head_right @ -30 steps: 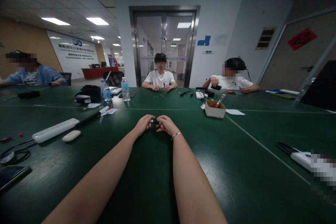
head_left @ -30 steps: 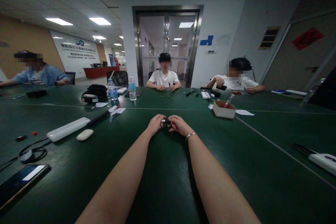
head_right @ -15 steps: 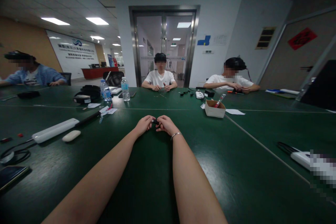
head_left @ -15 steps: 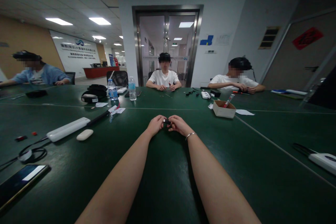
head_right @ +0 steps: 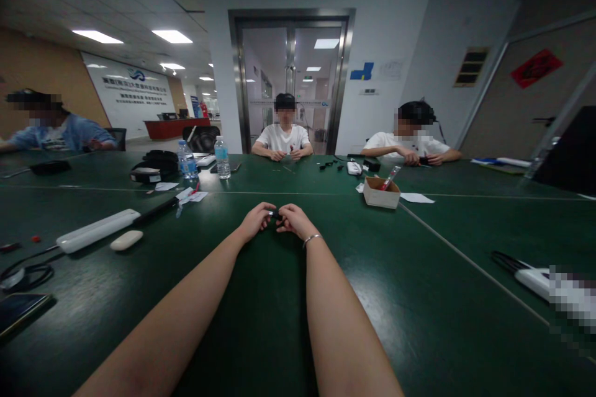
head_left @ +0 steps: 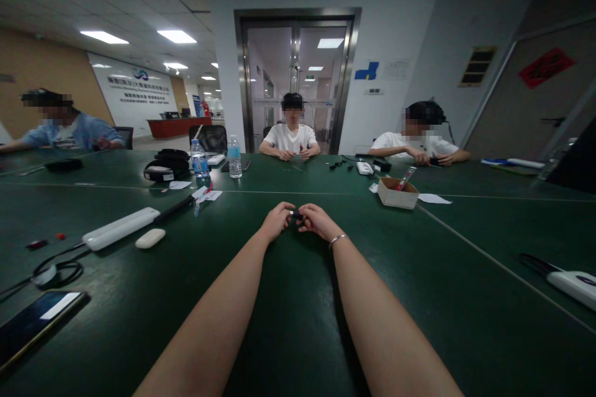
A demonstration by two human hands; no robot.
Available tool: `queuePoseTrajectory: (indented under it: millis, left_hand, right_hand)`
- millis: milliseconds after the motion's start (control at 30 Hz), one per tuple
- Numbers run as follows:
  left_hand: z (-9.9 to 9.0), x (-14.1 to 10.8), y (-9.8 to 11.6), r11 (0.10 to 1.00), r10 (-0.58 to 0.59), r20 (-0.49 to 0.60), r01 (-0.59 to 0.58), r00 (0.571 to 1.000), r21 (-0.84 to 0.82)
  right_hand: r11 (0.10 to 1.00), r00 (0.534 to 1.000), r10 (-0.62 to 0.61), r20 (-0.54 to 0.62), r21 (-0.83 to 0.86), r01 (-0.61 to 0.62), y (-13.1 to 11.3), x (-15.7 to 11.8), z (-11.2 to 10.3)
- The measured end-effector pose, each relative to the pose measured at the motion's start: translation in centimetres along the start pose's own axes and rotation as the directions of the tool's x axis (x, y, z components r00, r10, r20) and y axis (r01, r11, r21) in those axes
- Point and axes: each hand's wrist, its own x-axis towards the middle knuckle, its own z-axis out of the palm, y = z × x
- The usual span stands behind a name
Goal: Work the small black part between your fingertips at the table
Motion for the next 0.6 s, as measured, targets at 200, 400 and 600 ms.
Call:
queuePoseTrajectory:
  millis: [200, 400, 600]
  left_hand:
    - [0.05, 0.21, -0.54, 0.998, 0.049, 0.01, -0.05, 0.999, 0.045]
    - [-0.2, 0.31, -0.65, 0.995, 0.091, -0.059, -0.089, 0.994, 0.042]
    - [-0.3, 0.22, -0.75, 0.993, 0.083, -0.065, -0.077, 0.994, 0.084]
  right_hand:
    - [1.0, 1.0, -0.011, 0.0, 0.001, 0.011, 0.07, -0.05, 0.05]
    - [1.0, 1.0, 0.0, -0.008, -0.006, 0.0, 0.06, 0.0, 0.04]
    - [1.0, 0.999, 0.016, -0.028, -0.018, -0.016, -0.11, -0.11, 0.21]
